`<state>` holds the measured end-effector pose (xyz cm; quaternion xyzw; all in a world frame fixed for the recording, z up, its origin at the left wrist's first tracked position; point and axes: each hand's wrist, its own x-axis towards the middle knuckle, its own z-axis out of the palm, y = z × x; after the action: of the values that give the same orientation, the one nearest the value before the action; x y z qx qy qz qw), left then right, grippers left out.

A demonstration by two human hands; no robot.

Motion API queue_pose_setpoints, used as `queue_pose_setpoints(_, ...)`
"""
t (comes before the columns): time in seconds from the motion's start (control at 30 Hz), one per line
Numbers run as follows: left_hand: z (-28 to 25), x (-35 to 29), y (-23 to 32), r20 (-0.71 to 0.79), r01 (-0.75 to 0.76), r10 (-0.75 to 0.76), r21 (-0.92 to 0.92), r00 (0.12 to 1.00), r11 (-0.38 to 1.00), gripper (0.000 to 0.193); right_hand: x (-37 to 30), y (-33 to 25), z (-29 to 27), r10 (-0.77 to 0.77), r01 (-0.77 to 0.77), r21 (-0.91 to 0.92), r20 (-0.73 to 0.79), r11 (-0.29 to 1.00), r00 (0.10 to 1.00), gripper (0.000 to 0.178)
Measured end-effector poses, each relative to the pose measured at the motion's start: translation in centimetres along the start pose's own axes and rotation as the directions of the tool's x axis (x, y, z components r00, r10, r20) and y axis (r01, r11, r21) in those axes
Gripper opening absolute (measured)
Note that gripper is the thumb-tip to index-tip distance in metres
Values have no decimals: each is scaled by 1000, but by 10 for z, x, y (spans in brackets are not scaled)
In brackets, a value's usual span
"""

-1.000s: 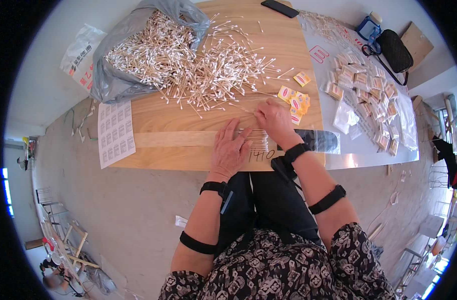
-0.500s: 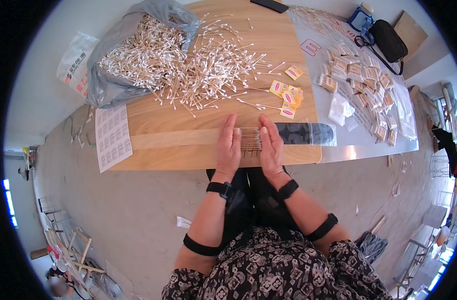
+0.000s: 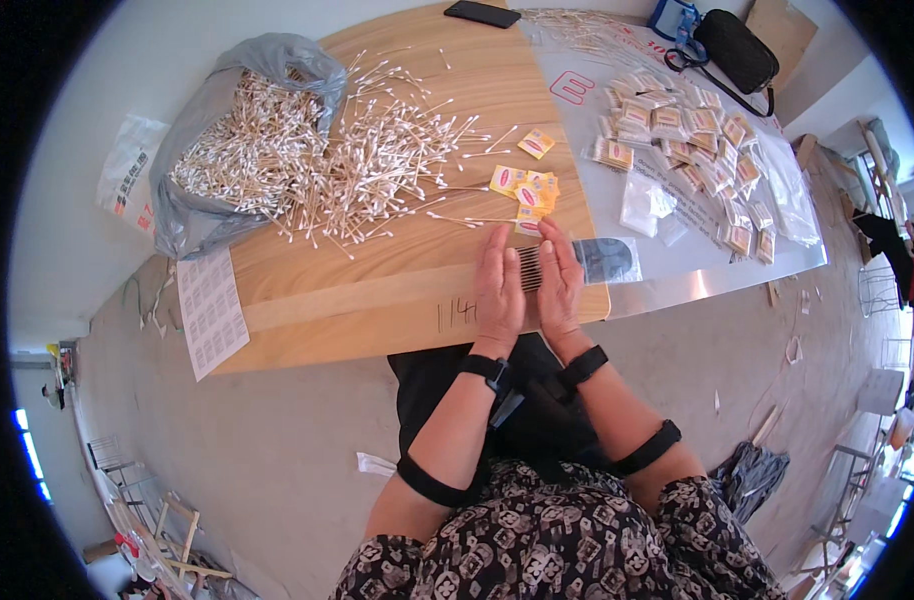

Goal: Manually organizing and counting cotton swabs into small plastic packages and then using a handheld vacuum sealer or heat gun to seal them.

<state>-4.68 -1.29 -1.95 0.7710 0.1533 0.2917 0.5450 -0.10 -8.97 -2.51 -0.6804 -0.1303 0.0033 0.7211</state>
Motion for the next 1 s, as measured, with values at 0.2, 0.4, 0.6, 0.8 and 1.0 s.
queue_pose_setpoints(0.2,15,10,-4,92,-66,68,-20,993,998,41,21,-7,-38,-70,86,-118,136,989,988,29)
queue_pose_setpoints(0.4,-10,-6,4,461,-381,128,510,878,771,57,21,-26,-72,-207,539,-574,542,617,814,42)
queue_pose_setpoints(0.6,-13,-15,13,556,-419,-15,645,831,639,65,18,-4,-80,-192,700,-592,692,400,695,51)
queue_pose_setpoints(0.8,-13,-17,16,566,-417,-28,640,824,646,70,3,-19,-80,-127,650,-624,672,433,730,61)
queue_pose_setpoints(1.0,-21,-21,18,580,-378,-75,617,811,691,74,-5,-22,-82,20,632,-689,681,354,732,79)
